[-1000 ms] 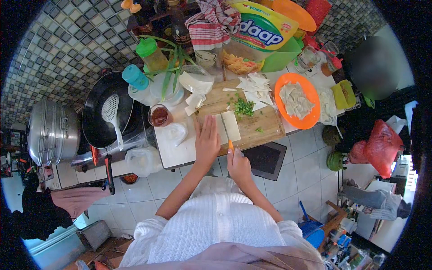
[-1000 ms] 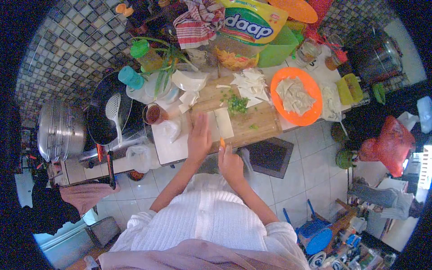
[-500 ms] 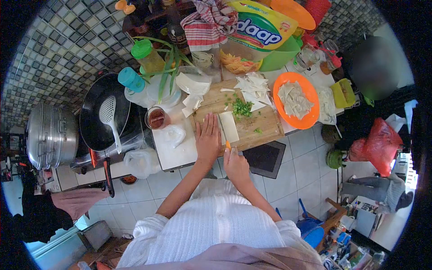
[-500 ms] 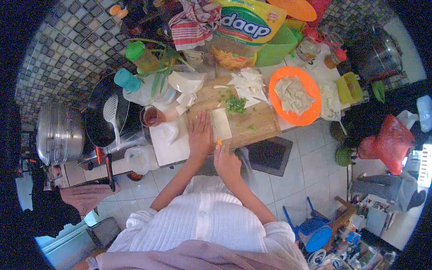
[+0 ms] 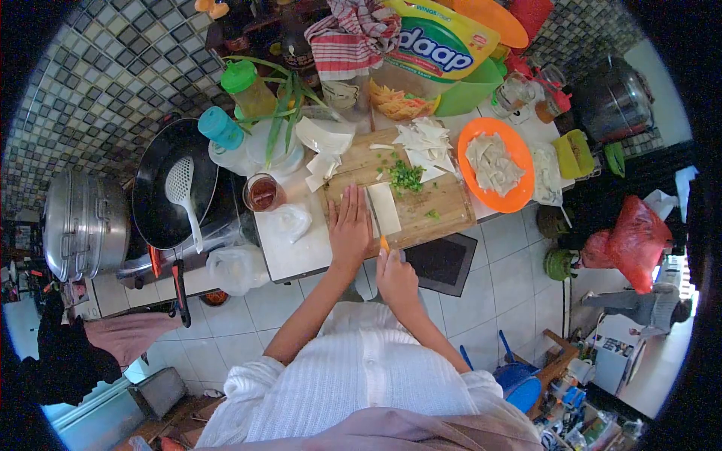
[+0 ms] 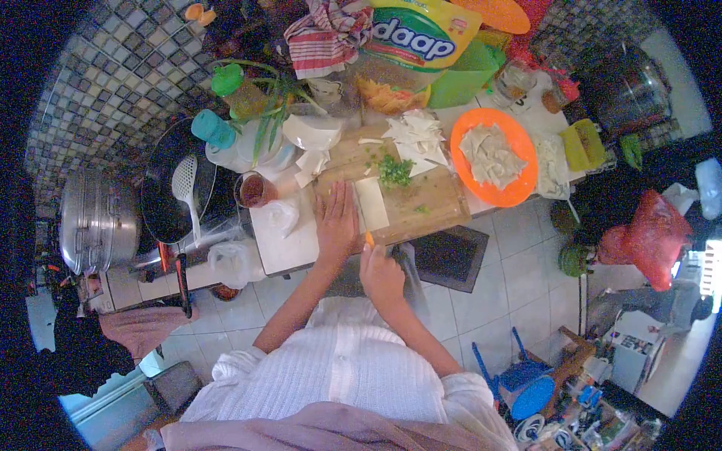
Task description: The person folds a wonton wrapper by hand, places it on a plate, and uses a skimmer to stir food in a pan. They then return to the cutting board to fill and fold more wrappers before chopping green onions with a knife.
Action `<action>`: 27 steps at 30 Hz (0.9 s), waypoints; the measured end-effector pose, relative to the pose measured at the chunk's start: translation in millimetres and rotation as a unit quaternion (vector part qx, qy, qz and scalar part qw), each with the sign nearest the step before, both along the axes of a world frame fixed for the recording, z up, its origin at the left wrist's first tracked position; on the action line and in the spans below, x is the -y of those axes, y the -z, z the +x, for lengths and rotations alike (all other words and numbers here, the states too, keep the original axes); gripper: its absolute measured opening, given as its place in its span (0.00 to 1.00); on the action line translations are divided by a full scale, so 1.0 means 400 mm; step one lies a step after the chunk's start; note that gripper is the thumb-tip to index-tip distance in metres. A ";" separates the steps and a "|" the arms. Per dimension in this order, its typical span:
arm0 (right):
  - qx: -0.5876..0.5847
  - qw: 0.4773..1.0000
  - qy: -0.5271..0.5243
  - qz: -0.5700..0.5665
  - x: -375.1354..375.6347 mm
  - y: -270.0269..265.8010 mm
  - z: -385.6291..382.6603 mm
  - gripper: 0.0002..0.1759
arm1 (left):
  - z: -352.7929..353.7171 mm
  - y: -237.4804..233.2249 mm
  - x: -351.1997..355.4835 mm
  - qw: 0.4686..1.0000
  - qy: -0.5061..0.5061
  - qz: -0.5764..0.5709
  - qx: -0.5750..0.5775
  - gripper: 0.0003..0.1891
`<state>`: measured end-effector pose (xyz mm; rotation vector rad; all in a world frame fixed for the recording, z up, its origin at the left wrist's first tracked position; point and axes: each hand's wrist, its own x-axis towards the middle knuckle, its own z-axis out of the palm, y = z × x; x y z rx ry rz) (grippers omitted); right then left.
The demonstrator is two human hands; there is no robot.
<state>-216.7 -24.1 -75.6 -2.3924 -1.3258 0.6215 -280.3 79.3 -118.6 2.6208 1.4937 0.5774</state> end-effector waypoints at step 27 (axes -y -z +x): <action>0.025 0.999 0.007 0.036 0.033 0.048 -0.018 0.18 | -0.002 0.021 -0.005 1.000 0.003 0.007 -0.010 0.24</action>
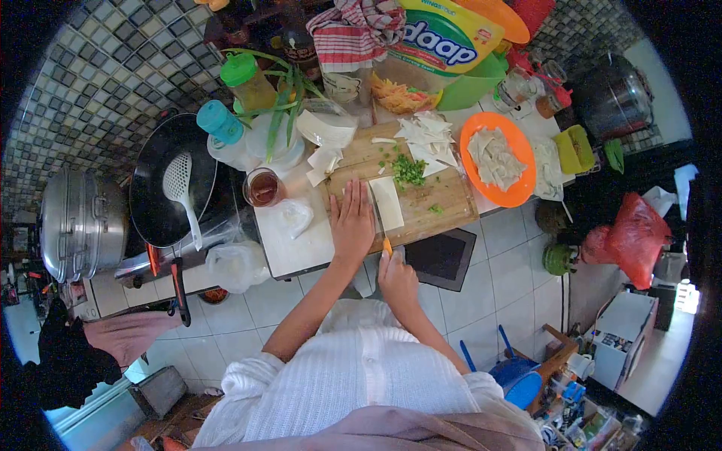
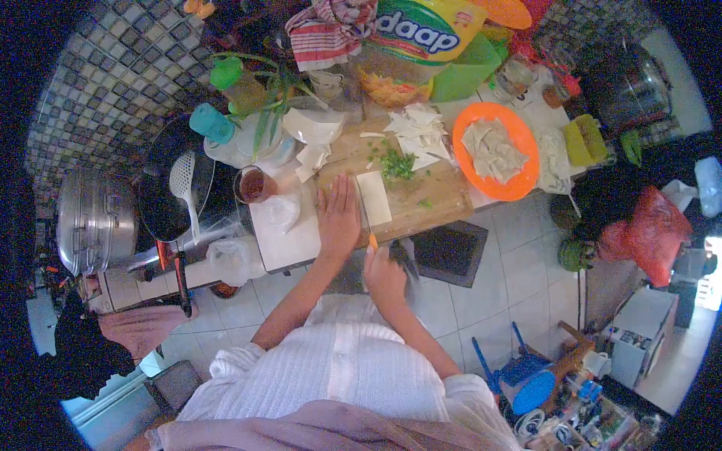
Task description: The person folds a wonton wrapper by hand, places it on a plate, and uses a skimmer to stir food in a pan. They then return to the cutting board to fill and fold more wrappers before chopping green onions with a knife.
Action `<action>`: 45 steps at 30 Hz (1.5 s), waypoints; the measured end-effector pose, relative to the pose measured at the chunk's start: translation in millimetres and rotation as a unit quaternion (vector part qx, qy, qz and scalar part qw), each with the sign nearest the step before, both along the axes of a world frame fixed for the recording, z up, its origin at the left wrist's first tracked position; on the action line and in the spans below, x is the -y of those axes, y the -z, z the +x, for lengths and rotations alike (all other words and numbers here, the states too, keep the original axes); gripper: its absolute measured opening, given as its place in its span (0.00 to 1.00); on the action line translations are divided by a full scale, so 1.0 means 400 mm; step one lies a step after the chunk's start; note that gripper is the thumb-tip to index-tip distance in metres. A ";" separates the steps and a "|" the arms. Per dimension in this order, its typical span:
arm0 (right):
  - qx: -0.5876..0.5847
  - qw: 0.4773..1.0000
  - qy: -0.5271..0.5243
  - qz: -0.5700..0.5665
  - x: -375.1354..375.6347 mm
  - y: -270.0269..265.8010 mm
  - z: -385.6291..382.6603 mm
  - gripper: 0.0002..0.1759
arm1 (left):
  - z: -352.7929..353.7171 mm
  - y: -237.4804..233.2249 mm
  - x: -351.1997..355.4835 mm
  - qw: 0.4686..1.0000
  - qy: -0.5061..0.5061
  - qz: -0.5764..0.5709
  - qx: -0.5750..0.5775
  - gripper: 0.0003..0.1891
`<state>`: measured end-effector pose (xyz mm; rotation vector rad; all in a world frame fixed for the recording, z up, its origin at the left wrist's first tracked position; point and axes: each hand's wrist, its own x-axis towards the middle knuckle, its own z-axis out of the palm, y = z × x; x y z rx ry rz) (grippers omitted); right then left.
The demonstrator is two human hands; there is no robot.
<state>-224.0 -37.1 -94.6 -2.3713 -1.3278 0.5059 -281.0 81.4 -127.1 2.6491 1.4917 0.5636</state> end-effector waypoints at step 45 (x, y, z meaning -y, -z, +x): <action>-0.096 0.994 0.051 -0.023 -0.242 -0.046 0.159 0.24 | -0.110 -0.155 0.001 0.943 0.015 -0.287 0.168 0.08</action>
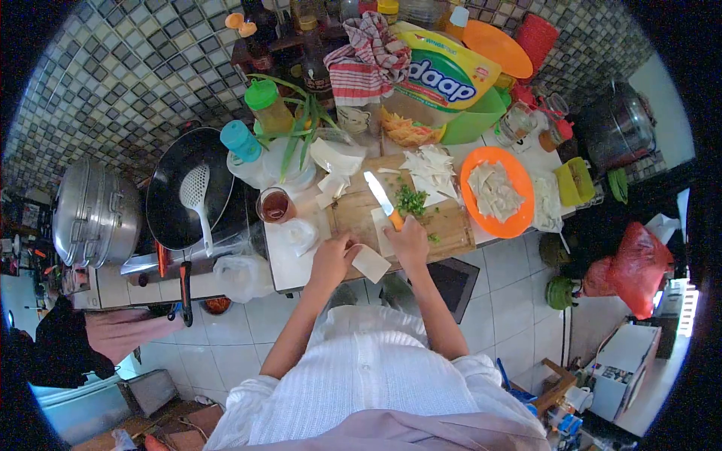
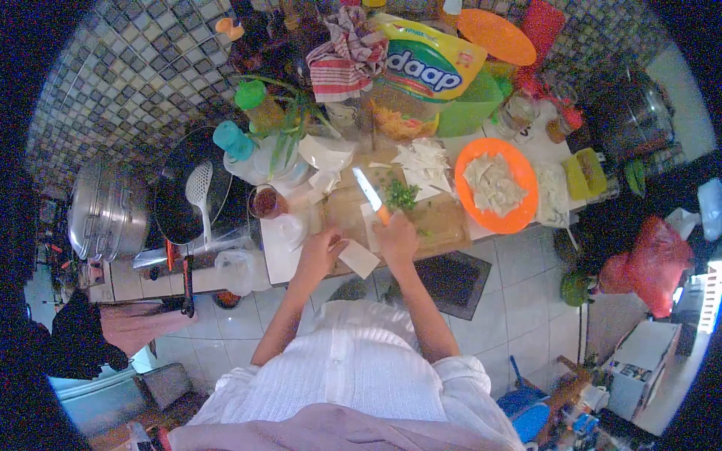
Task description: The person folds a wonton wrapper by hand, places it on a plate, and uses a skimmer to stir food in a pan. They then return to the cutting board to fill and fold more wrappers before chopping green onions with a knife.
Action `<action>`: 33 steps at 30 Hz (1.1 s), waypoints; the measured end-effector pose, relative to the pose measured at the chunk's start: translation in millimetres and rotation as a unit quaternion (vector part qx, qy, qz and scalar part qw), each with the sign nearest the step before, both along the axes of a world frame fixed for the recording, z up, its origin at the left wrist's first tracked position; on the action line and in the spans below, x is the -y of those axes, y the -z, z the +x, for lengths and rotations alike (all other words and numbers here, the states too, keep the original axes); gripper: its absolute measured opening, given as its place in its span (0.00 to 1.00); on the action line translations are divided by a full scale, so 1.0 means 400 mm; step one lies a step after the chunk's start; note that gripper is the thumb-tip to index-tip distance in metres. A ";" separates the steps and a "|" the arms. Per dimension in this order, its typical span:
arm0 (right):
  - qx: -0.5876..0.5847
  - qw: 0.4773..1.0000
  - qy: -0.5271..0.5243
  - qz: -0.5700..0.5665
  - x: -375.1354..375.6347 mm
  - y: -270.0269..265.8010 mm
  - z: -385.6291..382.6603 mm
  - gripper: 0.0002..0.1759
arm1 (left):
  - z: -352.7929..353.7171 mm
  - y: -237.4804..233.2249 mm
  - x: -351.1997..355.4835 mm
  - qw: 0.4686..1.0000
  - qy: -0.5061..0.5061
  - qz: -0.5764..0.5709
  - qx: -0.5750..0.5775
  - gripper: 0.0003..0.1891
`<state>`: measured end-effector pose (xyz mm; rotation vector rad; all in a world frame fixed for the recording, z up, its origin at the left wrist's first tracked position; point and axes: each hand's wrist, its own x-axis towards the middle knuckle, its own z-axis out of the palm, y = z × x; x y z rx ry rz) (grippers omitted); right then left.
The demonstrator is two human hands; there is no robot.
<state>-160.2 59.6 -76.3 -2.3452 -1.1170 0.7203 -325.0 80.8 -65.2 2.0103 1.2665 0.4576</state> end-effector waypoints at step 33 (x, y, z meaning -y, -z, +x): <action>0.157 0.977 -0.132 0.055 0.234 0.060 -0.061 0.16 | 0.021 0.065 0.060 0.976 -0.033 0.215 -0.032 0.18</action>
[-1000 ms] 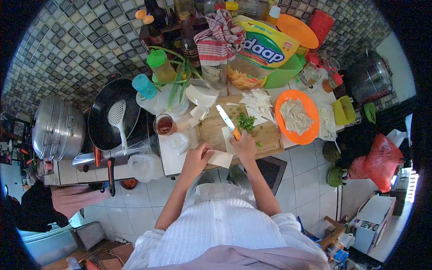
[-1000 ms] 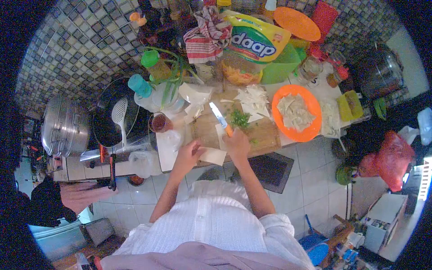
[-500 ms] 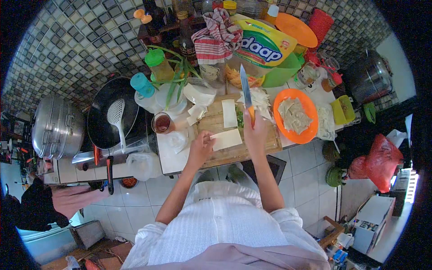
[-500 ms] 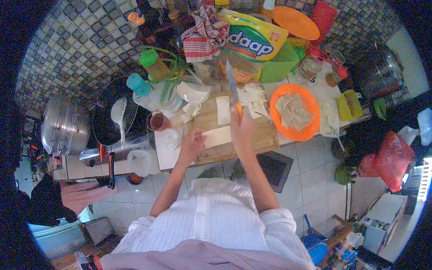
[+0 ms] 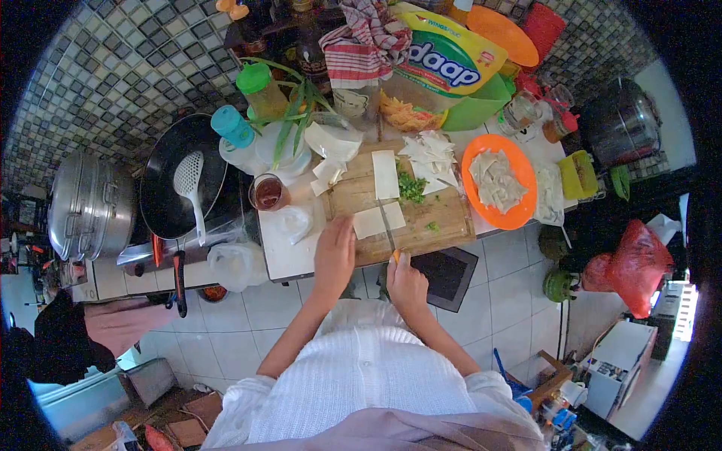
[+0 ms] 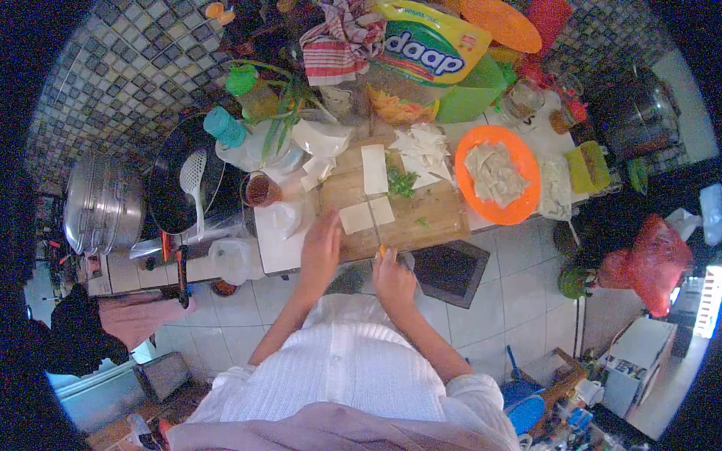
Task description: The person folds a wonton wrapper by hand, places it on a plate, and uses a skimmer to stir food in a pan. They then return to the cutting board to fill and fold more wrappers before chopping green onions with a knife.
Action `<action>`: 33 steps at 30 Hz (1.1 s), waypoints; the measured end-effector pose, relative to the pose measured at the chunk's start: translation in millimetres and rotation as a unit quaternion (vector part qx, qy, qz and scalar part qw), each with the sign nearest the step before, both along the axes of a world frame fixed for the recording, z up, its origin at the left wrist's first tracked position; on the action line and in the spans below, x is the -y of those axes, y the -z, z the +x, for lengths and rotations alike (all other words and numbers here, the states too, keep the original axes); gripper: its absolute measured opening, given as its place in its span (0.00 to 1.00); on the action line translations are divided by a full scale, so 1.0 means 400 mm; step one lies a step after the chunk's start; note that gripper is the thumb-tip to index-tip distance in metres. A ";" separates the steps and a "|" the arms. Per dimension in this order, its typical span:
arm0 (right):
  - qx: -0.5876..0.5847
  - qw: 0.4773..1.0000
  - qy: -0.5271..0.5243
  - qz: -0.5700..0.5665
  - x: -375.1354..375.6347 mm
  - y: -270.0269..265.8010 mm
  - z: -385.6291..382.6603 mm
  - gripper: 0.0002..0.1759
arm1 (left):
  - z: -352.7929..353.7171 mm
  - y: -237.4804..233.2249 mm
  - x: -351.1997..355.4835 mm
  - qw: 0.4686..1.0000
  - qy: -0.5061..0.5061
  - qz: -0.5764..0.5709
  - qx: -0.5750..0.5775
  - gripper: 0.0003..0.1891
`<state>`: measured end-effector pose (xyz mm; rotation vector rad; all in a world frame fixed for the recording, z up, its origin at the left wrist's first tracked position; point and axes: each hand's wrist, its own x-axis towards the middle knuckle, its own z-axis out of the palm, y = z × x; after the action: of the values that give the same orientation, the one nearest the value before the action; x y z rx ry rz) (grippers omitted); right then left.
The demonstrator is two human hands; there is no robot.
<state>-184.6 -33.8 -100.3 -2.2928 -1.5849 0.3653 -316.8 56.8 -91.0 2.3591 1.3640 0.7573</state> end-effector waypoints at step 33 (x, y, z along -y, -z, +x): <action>0.032 0.998 0.032 -0.042 -0.012 -0.041 -0.029 0.15 | 0.086 0.067 -0.003 0.988 -0.010 0.052 -0.143 0.25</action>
<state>-196.4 -29.1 -84.1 -2.4364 -1.5484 0.3524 -282.3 58.1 -117.9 2.6203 1.4931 0.5184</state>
